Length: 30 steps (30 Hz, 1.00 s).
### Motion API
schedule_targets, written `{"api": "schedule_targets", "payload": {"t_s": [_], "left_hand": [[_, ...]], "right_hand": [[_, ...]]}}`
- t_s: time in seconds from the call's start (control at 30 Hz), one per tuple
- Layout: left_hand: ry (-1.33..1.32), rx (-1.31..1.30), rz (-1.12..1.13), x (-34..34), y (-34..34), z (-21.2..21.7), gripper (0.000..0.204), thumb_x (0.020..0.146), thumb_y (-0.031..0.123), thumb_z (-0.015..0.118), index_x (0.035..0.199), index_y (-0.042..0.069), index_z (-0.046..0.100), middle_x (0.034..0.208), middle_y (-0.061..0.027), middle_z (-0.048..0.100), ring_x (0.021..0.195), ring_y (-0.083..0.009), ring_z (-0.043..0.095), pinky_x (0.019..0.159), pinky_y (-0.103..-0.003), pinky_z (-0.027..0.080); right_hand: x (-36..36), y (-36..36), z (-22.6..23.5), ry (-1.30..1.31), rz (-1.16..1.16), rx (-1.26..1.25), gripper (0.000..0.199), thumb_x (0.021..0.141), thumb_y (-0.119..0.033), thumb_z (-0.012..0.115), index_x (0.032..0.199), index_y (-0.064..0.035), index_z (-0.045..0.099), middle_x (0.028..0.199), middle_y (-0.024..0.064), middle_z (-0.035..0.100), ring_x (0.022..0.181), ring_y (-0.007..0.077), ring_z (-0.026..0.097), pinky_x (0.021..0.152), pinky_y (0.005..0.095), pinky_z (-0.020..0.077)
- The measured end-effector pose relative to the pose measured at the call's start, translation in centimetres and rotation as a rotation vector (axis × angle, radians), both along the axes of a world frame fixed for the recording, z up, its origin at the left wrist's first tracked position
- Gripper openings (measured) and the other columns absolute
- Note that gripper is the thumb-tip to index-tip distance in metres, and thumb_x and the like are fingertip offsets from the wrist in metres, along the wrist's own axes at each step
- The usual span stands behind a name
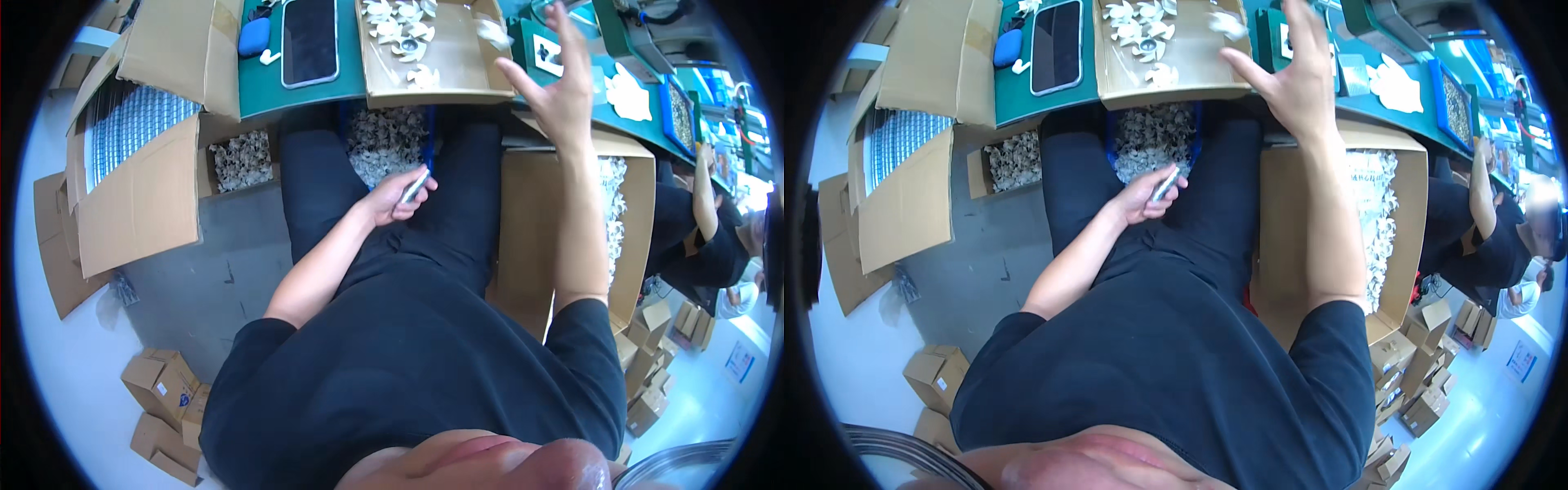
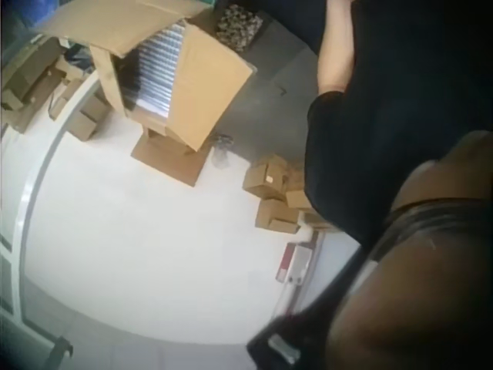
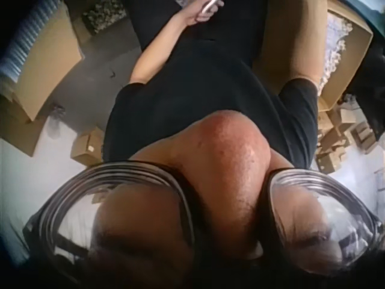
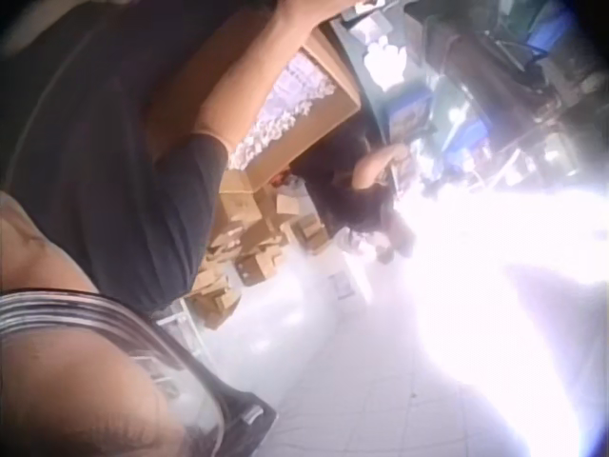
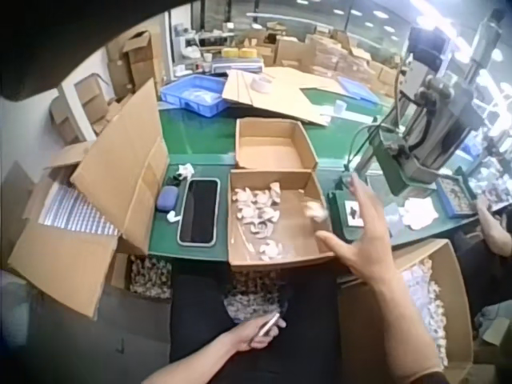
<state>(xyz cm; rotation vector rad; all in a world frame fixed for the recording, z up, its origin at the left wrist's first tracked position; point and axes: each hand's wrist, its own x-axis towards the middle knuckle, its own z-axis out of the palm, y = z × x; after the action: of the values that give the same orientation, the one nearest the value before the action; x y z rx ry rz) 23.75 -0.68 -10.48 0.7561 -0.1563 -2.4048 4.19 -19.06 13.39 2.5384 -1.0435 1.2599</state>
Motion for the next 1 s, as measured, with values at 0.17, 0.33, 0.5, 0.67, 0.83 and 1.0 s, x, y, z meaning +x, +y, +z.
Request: {"api": "schedule_targets", "payload": {"t_s": [0.17, 0.33, 0.5, 0.67, 0.83, 1.0], "left_hand": [[0.179, -0.318, -0.02, 2.3, -1.9, 7.1, 0.045, 0.109, 0.041, 0.052, 0.117, -0.003, 0.063, 0.074, -0.0023, 0.06, 0.041, -0.0033, 0.04, 0.036, -0.019, 0.029], [0.075, -0.552, -0.218, 0.8, -3.4, 12.0, 0.043, 0.109, 0.036, 0.055, 0.113, -0.005, 0.066, 0.074, -0.005, 0.064, 0.04, -0.0028, 0.042, 0.036, -0.019, 0.031], [0.035, -0.508, -0.226, -0.9, -4.1, 11.0, 0.041, 0.109, 0.034, 0.055, 0.112, -0.005, 0.067, 0.073, -0.0051, 0.064, 0.04, -0.0023, 0.042, 0.036, -0.019, 0.032], [-0.096, -0.344, -0.301, -2.7, -2.6, 5.8, 0.04, 0.109, 0.034, 0.054, 0.112, -0.005, 0.065, 0.073, -0.004, 0.063, 0.04, -0.0026, 0.042, 0.035, -0.02, 0.031], [-0.268, -0.165, -0.393, -2.6, 1.0, 1.2, 0.042, 0.109, 0.037, 0.054, 0.111, -0.003, 0.065, 0.073, -0.0044, 0.061, 0.038, -0.0043, 0.041, 0.035, -0.02, 0.031], [-0.341, -0.096, -0.436, -3.0, 1.4, -1.2, 0.041, 0.108, 0.039, 0.054, 0.108, -0.001, 0.064, 0.072, -0.004, 0.06, 0.038, -0.0054, 0.041, 0.034, -0.021, 0.03]], "right_hand": [[-0.9, 7.2, -0.8, -0.046, 0.393, 0.559, 0.057, 0.084, -0.012, 0.082, 0.137, -0.0023, 0.061, 0.12, 0.014, 0.067, 0.101, 0.0251, 0.065, 0.091, 0.0345, 0.0522], [-2.6, 12.9, -4.0, -0.048, 0.43, 1.006, 0.038, 0.087, -0.006, 0.076, 0.124, -0.003, 0.07, 0.112, 0.0119, 0.068, 0.099, 0.0229, 0.065, 0.089, 0.0332, 0.0526], [-6.3, 8.3, -3.1, -0.256, 0.083, 0.72, 0.026, 0.092, -0.01, 0.076, 0.116, -0.0013, 0.074, 0.103, 0.0096, 0.071, 0.093, 0.0188, 0.068, 0.083, 0.0308, 0.0536], [-12.2, -4.0, -3.7, -0.119, -0.245, 0.351, 0.024, 0.095, -0.021, 0.077, 0.103, 0.0014, 0.075, 0.091, 0.0058, 0.072, 0.083, 0.009, 0.066, 0.075, 0.0233, 0.0512], [-10.2, -7.3, -1.0, 0.077, -0.194, 0.736, 0.023, 0.086, -0.011, 0.079, 0.102, 0.0051, 0.074, 0.096, 0.0135, 0.072, 0.078, 0.0249, 0.069, 0.07, 0.034, 0.0533], [-11.6, -9.3, -0.6, -0.06, -0.063, 1.163, 0.023, 0.088, -0.016, 0.079, 0.102, 0.0014, 0.075, 0.093, 0.0111, 0.071, 0.078, 0.0238, 0.068, 0.071, 0.0341, 0.0526]]}}
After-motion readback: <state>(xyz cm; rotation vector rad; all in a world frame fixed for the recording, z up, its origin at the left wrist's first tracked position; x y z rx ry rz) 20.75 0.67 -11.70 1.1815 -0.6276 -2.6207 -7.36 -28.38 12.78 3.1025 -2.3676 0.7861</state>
